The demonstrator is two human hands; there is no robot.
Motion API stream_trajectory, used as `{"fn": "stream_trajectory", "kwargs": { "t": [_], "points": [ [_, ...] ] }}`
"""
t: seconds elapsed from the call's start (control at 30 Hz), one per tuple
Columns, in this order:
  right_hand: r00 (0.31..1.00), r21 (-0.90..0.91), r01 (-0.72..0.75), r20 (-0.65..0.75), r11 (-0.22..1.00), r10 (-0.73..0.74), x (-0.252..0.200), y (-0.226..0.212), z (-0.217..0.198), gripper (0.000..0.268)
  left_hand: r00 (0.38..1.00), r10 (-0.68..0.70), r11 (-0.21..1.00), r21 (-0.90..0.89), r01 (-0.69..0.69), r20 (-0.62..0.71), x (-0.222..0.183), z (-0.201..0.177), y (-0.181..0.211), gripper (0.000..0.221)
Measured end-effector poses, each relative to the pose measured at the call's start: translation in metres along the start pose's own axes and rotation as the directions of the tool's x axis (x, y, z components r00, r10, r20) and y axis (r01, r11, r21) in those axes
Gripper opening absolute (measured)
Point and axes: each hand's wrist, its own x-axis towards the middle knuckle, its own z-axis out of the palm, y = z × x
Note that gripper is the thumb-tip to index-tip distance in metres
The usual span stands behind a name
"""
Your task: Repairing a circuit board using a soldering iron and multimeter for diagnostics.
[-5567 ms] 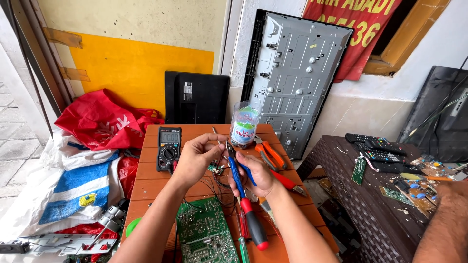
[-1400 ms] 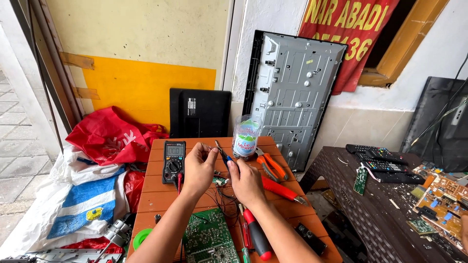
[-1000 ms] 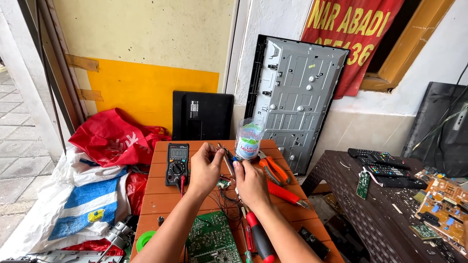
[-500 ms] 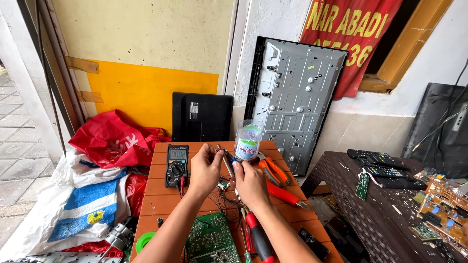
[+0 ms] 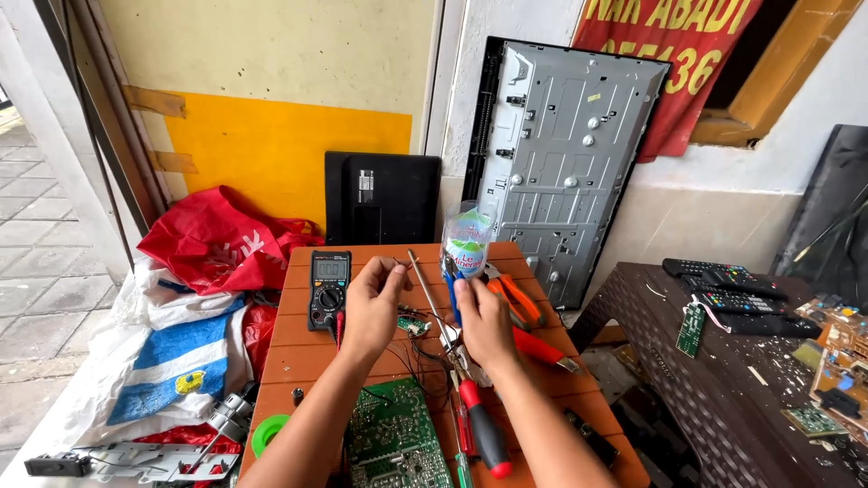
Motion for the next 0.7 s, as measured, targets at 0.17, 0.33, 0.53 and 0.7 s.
{"fn": "stream_trajectory", "kwargs": {
  "t": [0.17,0.33,0.53,0.7],
  "points": [
    [0.996,-0.022,0.076,0.053,0.997,-0.075,0.007,0.017,0.005,0.041,0.999,-0.046,0.998,-0.052,0.045,-0.015,0.003,-0.003,-0.002,0.022],
    [0.980,-0.088,0.168,0.125,0.982,-0.157,0.000,0.006,0.006,0.048,0.996,-0.089,0.993,-0.071,0.091,0.027,0.005,-0.005,-0.007,0.020],
    [0.958,-0.038,0.237,0.175,0.971,-0.227,0.000,0.006,0.004,0.047,0.986,-0.128,0.990,-0.045,0.133,0.103,-0.001,-0.003,0.015,0.022],
    [0.947,-0.036,0.262,0.201,0.964,-0.250,0.003,0.014,0.005,0.050,0.978,-0.160,0.985,-0.042,0.167,0.135,-0.004,-0.003,0.025,0.023]
  ]
}}
